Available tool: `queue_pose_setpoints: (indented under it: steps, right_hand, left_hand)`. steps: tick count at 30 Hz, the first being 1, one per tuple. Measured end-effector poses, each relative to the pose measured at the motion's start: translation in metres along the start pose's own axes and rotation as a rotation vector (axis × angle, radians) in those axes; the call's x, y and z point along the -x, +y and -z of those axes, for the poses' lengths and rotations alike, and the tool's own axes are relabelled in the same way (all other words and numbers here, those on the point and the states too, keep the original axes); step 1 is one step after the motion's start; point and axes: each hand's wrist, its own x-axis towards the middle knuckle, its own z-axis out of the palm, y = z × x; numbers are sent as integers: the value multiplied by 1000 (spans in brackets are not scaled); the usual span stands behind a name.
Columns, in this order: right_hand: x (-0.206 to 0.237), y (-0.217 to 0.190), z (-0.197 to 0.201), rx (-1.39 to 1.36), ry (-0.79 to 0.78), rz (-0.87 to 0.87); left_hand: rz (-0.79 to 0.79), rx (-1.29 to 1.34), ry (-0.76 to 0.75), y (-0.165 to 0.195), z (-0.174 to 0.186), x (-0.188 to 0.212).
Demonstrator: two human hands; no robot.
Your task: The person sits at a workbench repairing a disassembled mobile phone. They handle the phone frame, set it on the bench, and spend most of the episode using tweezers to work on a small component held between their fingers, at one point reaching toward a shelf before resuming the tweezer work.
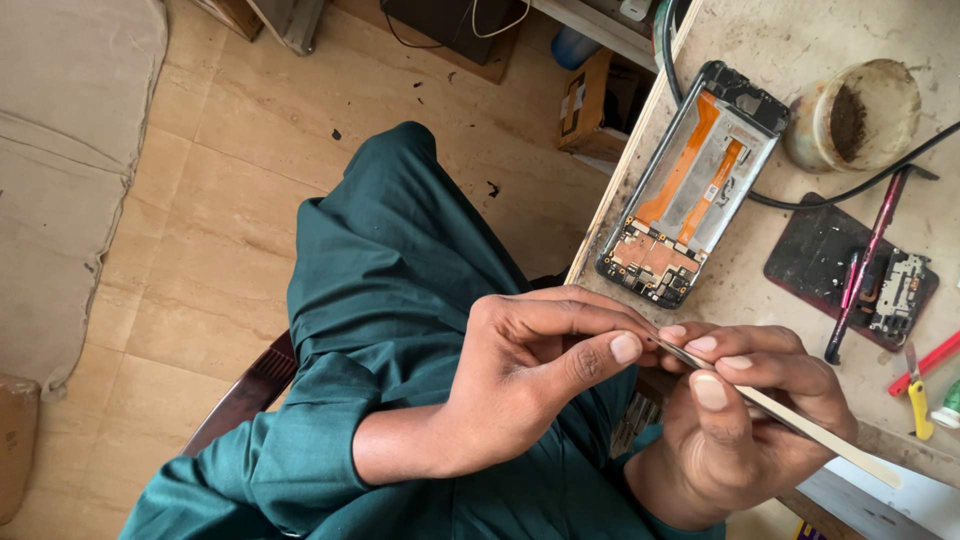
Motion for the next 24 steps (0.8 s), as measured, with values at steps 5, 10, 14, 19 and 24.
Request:
queue_pose_setpoints:
  steps: [5, 10, 14, 19, 24]
  right_hand:
    - [3, 2, 1, -14, 37, 1]
    - [5, 4, 2, -27, 29, 18]
    - [5, 3, 3, -32, 43, 4]
    - [6, 4, 2, -58, 79, -5]
    - [8, 7, 3, -74, 89, 17]
  left_hand:
    - [-16, -37, -7, 0, 0, 0]
    - [-6, 3, -7, 0, -1, 0]
    - [1, -30, 5, 0, -1, -1]
    - [3, -27, 8, -1, 0, -1]
    - [-4, -24, 10, -2, -1, -1]
